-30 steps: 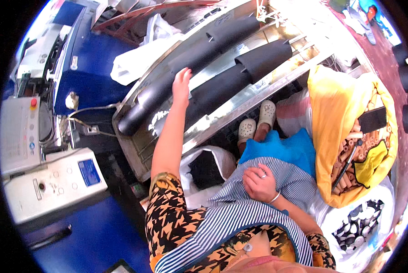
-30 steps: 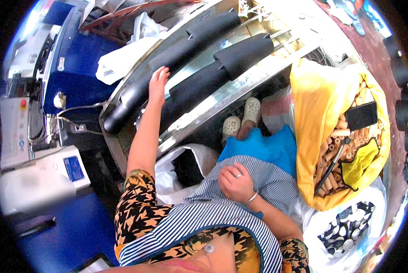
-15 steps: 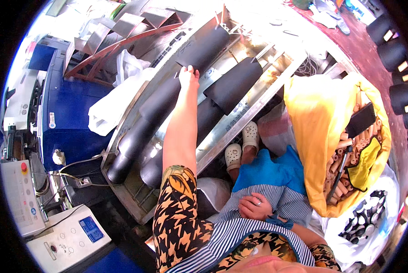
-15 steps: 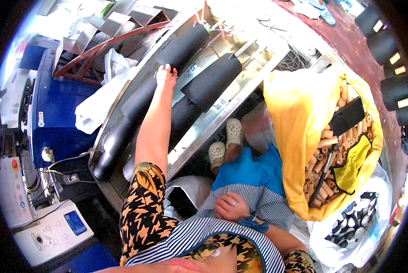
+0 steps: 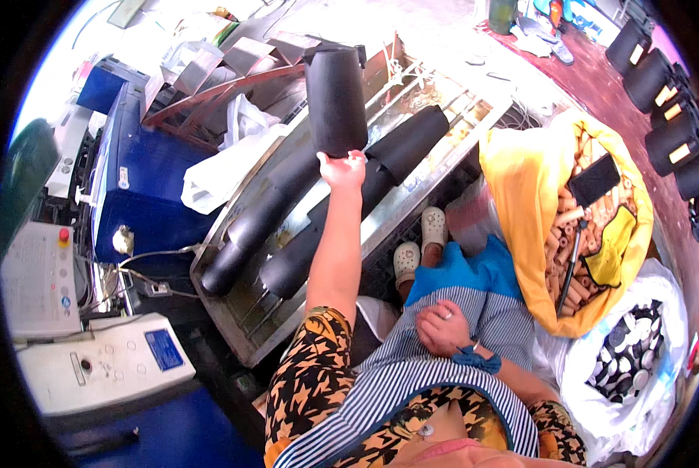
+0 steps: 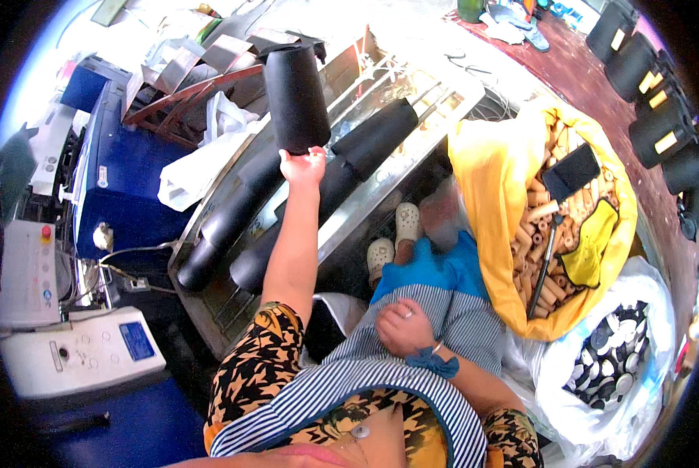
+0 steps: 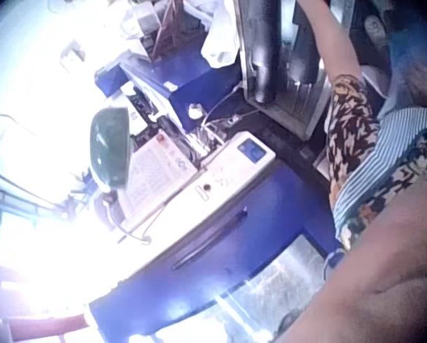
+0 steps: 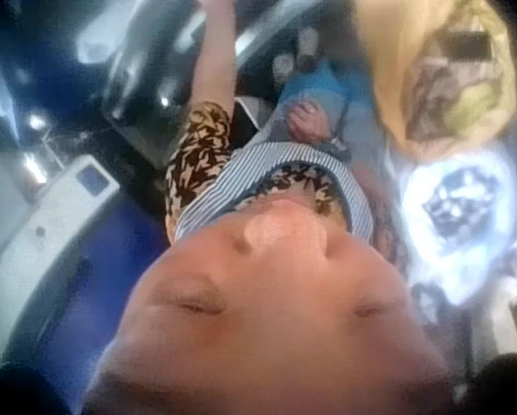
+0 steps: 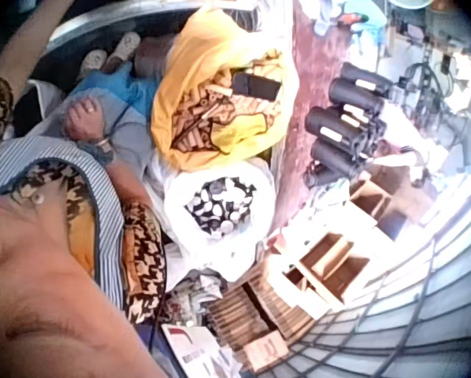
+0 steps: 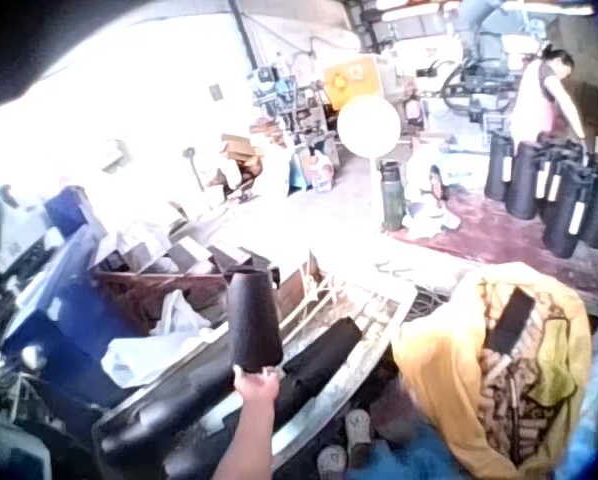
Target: The person wipes the surface of black cone-shaped containers and inserts a wooden peg into a side opening on each one before setting them aside.
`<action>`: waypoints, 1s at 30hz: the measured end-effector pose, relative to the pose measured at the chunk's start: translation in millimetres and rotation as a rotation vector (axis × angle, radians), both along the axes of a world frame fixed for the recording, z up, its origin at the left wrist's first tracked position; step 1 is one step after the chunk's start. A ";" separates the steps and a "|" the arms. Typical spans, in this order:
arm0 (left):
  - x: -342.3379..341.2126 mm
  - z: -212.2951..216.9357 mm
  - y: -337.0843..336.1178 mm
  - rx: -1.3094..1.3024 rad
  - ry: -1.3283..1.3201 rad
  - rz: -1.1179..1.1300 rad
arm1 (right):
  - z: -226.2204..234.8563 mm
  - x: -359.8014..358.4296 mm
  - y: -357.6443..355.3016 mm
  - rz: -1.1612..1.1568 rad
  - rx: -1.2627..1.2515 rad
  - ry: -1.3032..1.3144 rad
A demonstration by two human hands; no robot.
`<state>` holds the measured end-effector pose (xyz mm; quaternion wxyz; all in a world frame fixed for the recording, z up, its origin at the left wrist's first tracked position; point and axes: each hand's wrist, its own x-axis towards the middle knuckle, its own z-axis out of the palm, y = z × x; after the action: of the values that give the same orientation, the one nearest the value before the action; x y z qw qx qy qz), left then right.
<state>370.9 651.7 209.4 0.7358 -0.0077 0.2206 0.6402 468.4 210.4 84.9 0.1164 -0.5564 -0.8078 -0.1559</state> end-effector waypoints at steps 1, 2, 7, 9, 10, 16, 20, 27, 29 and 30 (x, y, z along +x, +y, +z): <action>-1.6 5.3 -22.1 -0.044 0.004 0.015 | 22.0 7.1 8.5 0.088 -0.090 0.284; -12.0 5.4 -43.5 -0.068 -0.030 0.002 | 47.1 13.0 17.3 0.190 -0.169 0.573; -37.7 -18.8 -155.2 -0.191 -0.140 0.131 | 152.5 28.9 26.3 0.236 -0.120 0.635; -42.5 -32.6 -186.0 -0.219 -0.171 0.171 | 150.7 27.4 23.8 0.239 -0.110 0.648; -43.5 -36.1 -202.3 -0.246 -0.204 0.161 | 149.9 27.5 21.2 0.235 -0.111 0.648; -54.2 -78.4 -262.7 -0.447 -0.052 0.214 | 155.7 22.6 16.3 0.242 -0.081 0.654; -48.1 -109.2 -268.2 -0.430 -0.092 0.205 | 168.1 18.1 21.6 0.132 -0.164 0.654; -66.9 -134.2 -270.2 -0.305 -0.015 -0.001 | 237.6 -29.6 97.7 0.232 0.025 0.630; -74.5 -127.2 -274.5 -0.283 0.021 -0.045 | 241.2 -38.5 115.0 0.220 0.036 0.556; -81.8 -122.8 -276.5 -0.270 0.046 -0.076 | 238.5 -40.8 122.6 0.211 0.029 0.515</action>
<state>289.2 375.2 86.6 0.7467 -0.0835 0.3214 0.5763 427.6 333.0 323.4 0.3413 -0.4889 -0.8027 -0.0077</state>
